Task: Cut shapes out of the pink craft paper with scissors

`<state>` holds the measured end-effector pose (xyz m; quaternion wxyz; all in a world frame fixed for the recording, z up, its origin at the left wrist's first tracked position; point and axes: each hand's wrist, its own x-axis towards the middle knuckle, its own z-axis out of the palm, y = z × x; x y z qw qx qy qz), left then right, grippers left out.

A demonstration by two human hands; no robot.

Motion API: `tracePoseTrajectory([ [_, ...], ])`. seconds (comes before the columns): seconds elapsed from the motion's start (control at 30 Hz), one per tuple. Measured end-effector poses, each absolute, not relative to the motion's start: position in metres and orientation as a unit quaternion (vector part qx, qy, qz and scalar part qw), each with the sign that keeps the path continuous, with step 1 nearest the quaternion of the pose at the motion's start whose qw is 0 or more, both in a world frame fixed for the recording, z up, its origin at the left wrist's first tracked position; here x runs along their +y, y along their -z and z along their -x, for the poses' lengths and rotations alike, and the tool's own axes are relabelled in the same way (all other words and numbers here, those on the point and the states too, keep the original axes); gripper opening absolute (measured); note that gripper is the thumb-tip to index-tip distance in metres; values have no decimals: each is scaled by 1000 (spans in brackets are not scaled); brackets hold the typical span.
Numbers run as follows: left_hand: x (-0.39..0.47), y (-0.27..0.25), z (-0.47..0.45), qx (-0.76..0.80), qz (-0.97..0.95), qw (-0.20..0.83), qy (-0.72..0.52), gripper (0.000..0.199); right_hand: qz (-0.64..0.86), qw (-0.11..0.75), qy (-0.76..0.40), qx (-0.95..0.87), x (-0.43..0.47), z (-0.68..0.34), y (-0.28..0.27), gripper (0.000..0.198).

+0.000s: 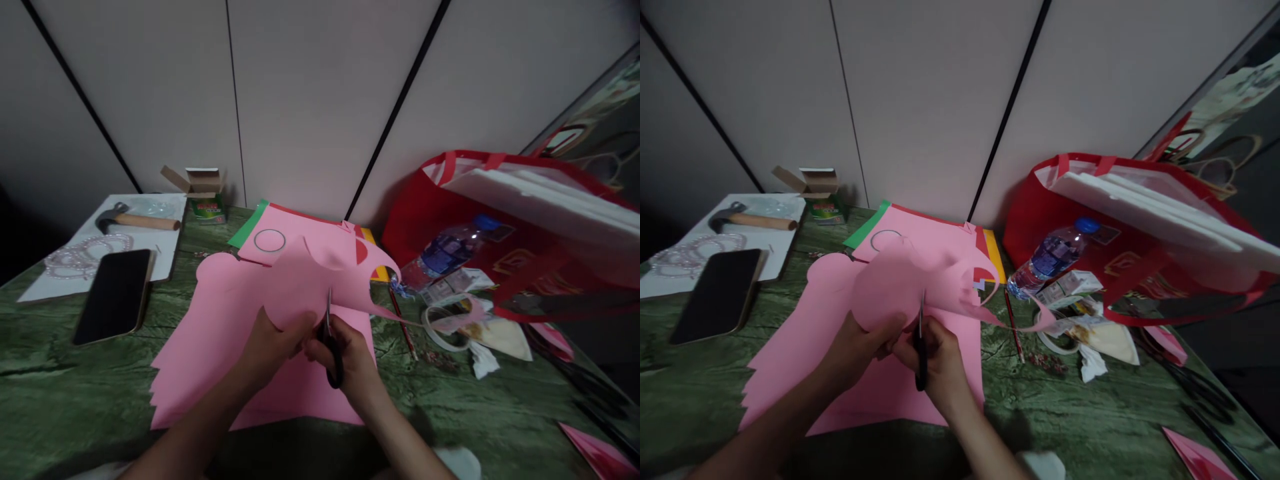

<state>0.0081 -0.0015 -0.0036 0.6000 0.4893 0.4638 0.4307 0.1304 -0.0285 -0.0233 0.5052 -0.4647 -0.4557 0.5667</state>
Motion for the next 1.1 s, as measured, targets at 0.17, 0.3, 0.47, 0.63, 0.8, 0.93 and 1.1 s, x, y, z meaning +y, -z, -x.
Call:
tracePoseTrajectory([
  [0.17, -1, 5, -9, 446, -492, 601, -445, 14, 458, 511, -553, -474, -28, -135, 24, 26],
  [0.3, -1, 4, -8, 443, -505, 597, -438, 15, 456, 504, -561, -472, -28, -135, 24, 27],
  [0.47, -3, 3, -7, 441, -501, 603, -437, 16, 447, 505, -563, -477, -29, -135, 23, 26],
  [0.63, -3, 5, -8, 437, -513, 603, -427, 22, 433, 508, -581, -465, -29, -136, 26, 29],
  [0.8, -3, 5, -9, 434, -515, 600, -432, 23, 435, 502, -583, -468, -29, -136, 29, 30],
  [0.93, -3, 4, -9, 423, -512, 609, -434, 22, 432, 511, -576, -469, -29, -136, 33, 27],
  [1.1, -3, 4, -8, 420, -510, 616, -429, 23, 433, 510, -571, -475, -30, -137, 37, 24],
])
